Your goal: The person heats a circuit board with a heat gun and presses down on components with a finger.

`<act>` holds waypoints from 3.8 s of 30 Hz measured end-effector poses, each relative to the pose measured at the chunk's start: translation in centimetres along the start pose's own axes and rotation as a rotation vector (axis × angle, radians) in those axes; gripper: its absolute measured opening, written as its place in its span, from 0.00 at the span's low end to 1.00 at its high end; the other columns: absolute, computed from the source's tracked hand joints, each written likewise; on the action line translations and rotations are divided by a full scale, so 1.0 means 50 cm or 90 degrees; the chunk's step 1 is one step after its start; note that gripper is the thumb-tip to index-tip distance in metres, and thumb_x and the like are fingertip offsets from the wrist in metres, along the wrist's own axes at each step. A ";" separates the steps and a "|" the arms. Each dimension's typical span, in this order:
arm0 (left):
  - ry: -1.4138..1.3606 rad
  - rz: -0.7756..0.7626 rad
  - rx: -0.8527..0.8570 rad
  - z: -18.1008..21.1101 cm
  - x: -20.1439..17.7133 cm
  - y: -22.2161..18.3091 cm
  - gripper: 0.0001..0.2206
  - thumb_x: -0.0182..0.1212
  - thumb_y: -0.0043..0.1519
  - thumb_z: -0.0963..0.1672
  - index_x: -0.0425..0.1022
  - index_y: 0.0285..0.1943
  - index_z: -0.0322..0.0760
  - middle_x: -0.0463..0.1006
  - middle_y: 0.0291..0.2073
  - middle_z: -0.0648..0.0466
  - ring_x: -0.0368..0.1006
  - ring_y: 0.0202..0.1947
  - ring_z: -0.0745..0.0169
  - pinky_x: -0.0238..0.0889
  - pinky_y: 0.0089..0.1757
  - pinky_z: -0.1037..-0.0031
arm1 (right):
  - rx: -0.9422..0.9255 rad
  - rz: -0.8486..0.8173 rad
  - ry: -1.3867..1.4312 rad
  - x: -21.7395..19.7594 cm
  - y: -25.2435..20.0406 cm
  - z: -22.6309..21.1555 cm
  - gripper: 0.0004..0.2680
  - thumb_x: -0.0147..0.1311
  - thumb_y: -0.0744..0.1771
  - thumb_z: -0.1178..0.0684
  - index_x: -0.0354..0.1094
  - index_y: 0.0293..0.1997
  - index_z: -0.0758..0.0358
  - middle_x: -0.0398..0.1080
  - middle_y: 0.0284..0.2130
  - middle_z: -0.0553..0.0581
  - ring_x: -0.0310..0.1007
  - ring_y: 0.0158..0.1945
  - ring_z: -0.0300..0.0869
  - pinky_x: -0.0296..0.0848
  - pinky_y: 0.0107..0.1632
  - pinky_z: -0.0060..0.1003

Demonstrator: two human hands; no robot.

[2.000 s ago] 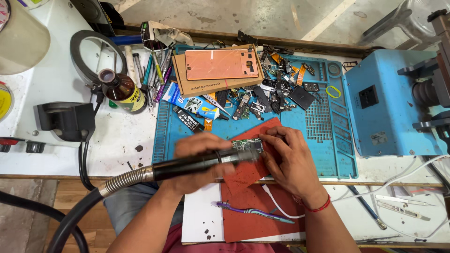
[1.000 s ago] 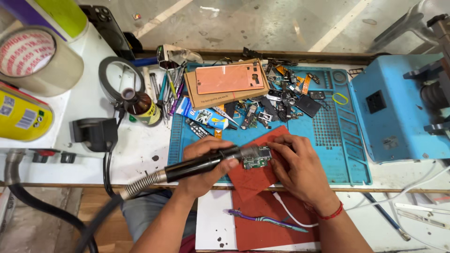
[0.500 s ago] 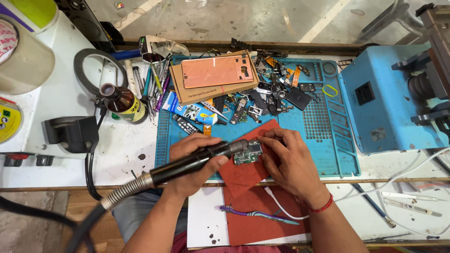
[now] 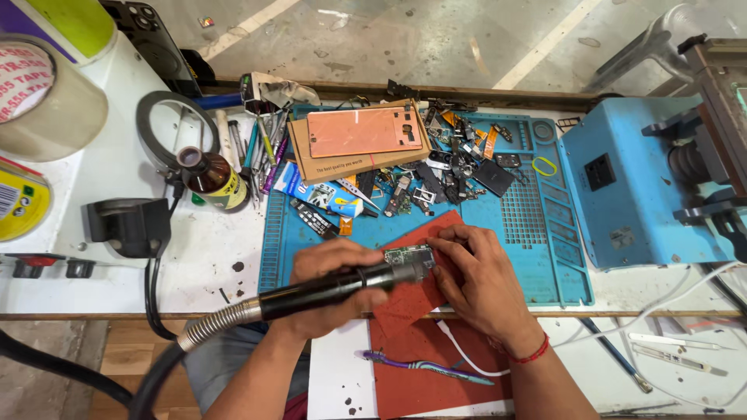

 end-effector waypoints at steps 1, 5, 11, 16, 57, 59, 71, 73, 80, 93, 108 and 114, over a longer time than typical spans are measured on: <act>0.007 0.027 -0.006 -0.003 -0.006 -0.001 0.19 0.76 0.55 0.49 0.81 0.49 0.33 0.83 0.38 0.51 0.80 0.39 0.64 0.74 0.42 0.75 | -0.007 0.002 0.002 -0.001 -0.001 0.000 0.14 0.62 0.61 0.57 0.73 0.52 0.62 0.69 0.49 0.58 0.66 0.52 0.53 0.68 0.55 0.46; 0.039 0.063 -0.041 -0.016 -0.013 -0.006 0.19 0.75 0.55 0.49 0.81 0.48 0.32 0.83 0.39 0.50 0.79 0.39 0.64 0.73 0.42 0.74 | -0.014 0.005 0.005 -0.001 -0.002 0.000 0.14 0.62 0.62 0.57 0.73 0.52 0.62 0.69 0.49 0.58 0.66 0.53 0.53 0.69 0.55 0.46; 0.040 0.080 -0.034 -0.009 -0.018 -0.002 0.17 0.74 0.57 0.48 0.81 0.48 0.33 0.83 0.39 0.51 0.80 0.39 0.63 0.73 0.43 0.75 | -0.004 0.017 0.014 -0.005 -0.005 -0.001 0.14 0.62 0.62 0.57 0.73 0.52 0.62 0.68 0.50 0.59 0.67 0.52 0.53 0.69 0.55 0.46; 0.013 0.036 -0.052 -0.008 -0.008 0.000 0.18 0.75 0.55 0.48 0.81 0.48 0.32 0.83 0.36 0.51 0.79 0.35 0.64 0.72 0.39 0.76 | 0.013 0.017 0.007 -0.002 -0.001 0.006 0.14 0.61 0.61 0.58 0.73 0.52 0.63 0.68 0.50 0.59 0.67 0.52 0.54 0.69 0.55 0.46; 0.006 0.032 -0.057 -0.012 0.004 -0.004 0.21 0.77 0.53 0.50 0.82 0.49 0.33 0.83 0.38 0.50 0.80 0.36 0.64 0.73 0.38 0.76 | -0.005 -0.002 -0.009 0.002 -0.003 0.000 0.15 0.59 0.62 0.58 0.72 0.55 0.62 0.68 0.51 0.59 0.66 0.53 0.54 0.67 0.56 0.47; 0.037 0.086 -0.064 -0.015 -0.018 -0.006 0.19 0.75 0.56 0.49 0.81 0.50 0.33 0.82 0.39 0.50 0.79 0.38 0.64 0.73 0.41 0.75 | -0.005 -0.003 -0.006 0.002 -0.002 -0.001 0.15 0.59 0.62 0.58 0.72 0.55 0.62 0.68 0.51 0.59 0.66 0.53 0.54 0.67 0.56 0.47; 0.018 0.048 -0.050 -0.011 -0.009 -0.001 0.18 0.74 0.56 0.49 0.82 0.48 0.33 0.83 0.38 0.51 0.80 0.39 0.64 0.74 0.43 0.75 | -0.014 0.004 -0.007 -0.002 -0.004 -0.004 0.14 0.59 0.63 0.58 0.72 0.54 0.62 0.68 0.51 0.59 0.66 0.53 0.54 0.68 0.56 0.46; 0.010 0.067 -0.055 -0.010 -0.016 -0.003 0.17 0.74 0.57 0.48 0.81 0.49 0.33 0.83 0.38 0.51 0.80 0.39 0.63 0.73 0.43 0.75 | -0.016 0.004 -0.007 -0.001 -0.003 -0.007 0.15 0.59 0.63 0.58 0.72 0.54 0.62 0.68 0.51 0.59 0.66 0.53 0.54 0.67 0.57 0.47; 0.029 0.170 -0.047 -0.010 -0.040 -0.008 0.17 0.73 0.59 0.48 0.80 0.50 0.31 0.81 0.41 0.49 0.78 0.43 0.60 0.72 0.48 0.72 | -0.022 0.015 -0.018 -0.002 -0.005 -0.002 0.14 0.58 0.62 0.57 0.72 0.54 0.62 0.69 0.50 0.60 0.67 0.53 0.55 0.68 0.57 0.47; -0.005 0.113 -0.075 -0.026 -0.023 -0.009 0.21 0.74 0.57 0.52 0.82 0.48 0.31 0.82 0.36 0.50 0.77 0.38 0.64 0.72 0.41 0.74 | -0.017 0.028 -0.045 0.025 -0.018 0.034 0.15 0.58 0.61 0.55 0.72 0.53 0.60 0.69 0.51 0.60 0.66 0.54 0.56 0.67 0.58 0.48; 0.051 0.058 -0.063 -0.008 -0.014 -0.005 0.19 0.75 0.55 0.52 0.83 0.46 0.34 0.83 0.36 0.51 0.80 0.37 0.64 0.74 0.42 0.75 | -0.009 0.011 -0.033 0.027 -0.014 0.035 0.15 0.58 0.61 0.55 0.72 0.53 0.60 0.69 0.51 0.58 0.66 0.54 0.55 0.67 0.57 0.47; 0.044 0.034 -0.014 -0.007 -0.008 -0.006 0.17 0.75 0.55 0.49 0.82 0.46 0.34 0.82 0.36 0.51 0.79 0.37 0.62 0.73 0.40 0.73 | -0.037 0.032 -0.030 0.016 -0.014 0.019 0.15 0.58 0.61 0.56 0.72 0.52 0.61 0.69 0.50 0.59 0.66 0.54 0.56 0.68 0.56 0.47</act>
Point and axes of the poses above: each hand's wrist, its own y-axis towards the middle knuckle, its own x-axis out of the palm, z = x × y, the point moved 9 cm from there along y, towards the middle knuckle
